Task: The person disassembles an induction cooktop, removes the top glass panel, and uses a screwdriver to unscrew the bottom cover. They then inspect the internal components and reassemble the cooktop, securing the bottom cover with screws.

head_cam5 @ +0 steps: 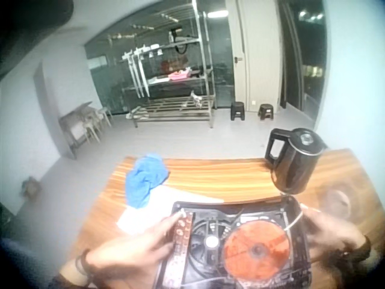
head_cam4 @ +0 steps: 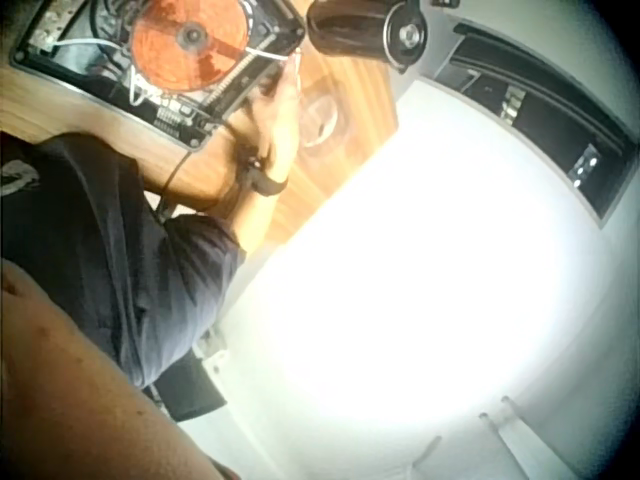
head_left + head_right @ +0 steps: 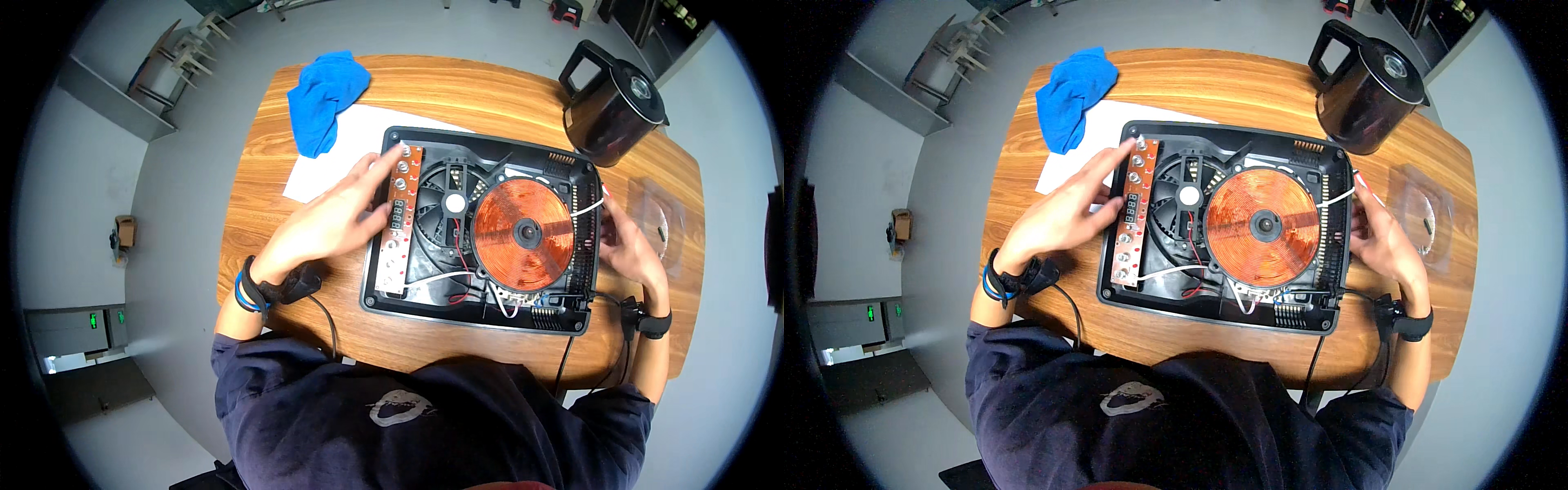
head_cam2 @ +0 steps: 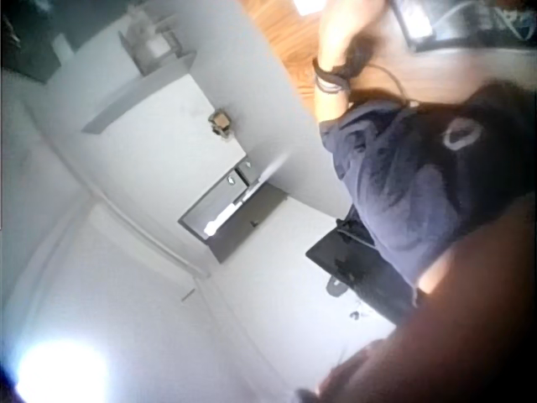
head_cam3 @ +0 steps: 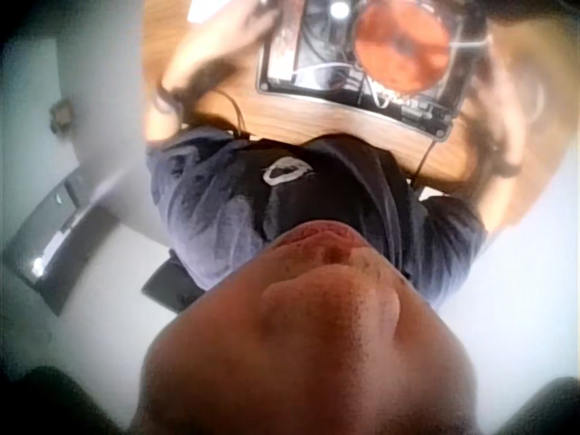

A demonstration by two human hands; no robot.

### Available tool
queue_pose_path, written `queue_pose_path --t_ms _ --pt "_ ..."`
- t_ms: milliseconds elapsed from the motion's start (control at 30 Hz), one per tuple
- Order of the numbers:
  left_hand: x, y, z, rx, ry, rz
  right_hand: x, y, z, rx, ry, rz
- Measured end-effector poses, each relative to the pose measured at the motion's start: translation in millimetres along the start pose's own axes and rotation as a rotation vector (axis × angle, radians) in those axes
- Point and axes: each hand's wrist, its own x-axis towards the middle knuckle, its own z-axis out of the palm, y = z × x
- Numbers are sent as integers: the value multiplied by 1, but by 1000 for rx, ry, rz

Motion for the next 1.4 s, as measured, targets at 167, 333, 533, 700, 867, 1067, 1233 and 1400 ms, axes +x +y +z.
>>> queue_pose_path --t_ms 167,333,533,700,867,1067,1233,1400 --pt "23 -6 -1 -178 -106 -237 4 13 1 65 -18 3" --pt "28 -8 -4 -221 -106 -221 3 11 3 -21 -16 -42" --pt "25 -22 8 -196 -12 -125 -2 10 10 -64 36 -169" --pt "27 -17 9 -202 -2 -124 -7 -3 12 45 -15 -89" --pt "28 -18 8 -226 0 -185 2 6 1 -137 -66 -163" --pt "23 -3 4 -295 -7 -314 8 -28 -16 -234 -250 -105" --pt "20 1 3 -285 -23 -371 29 -18 -26 17 -473 -35" --pt "12 -4 14 -366 12 -350 45 -4 -32 -68 -457 -191"
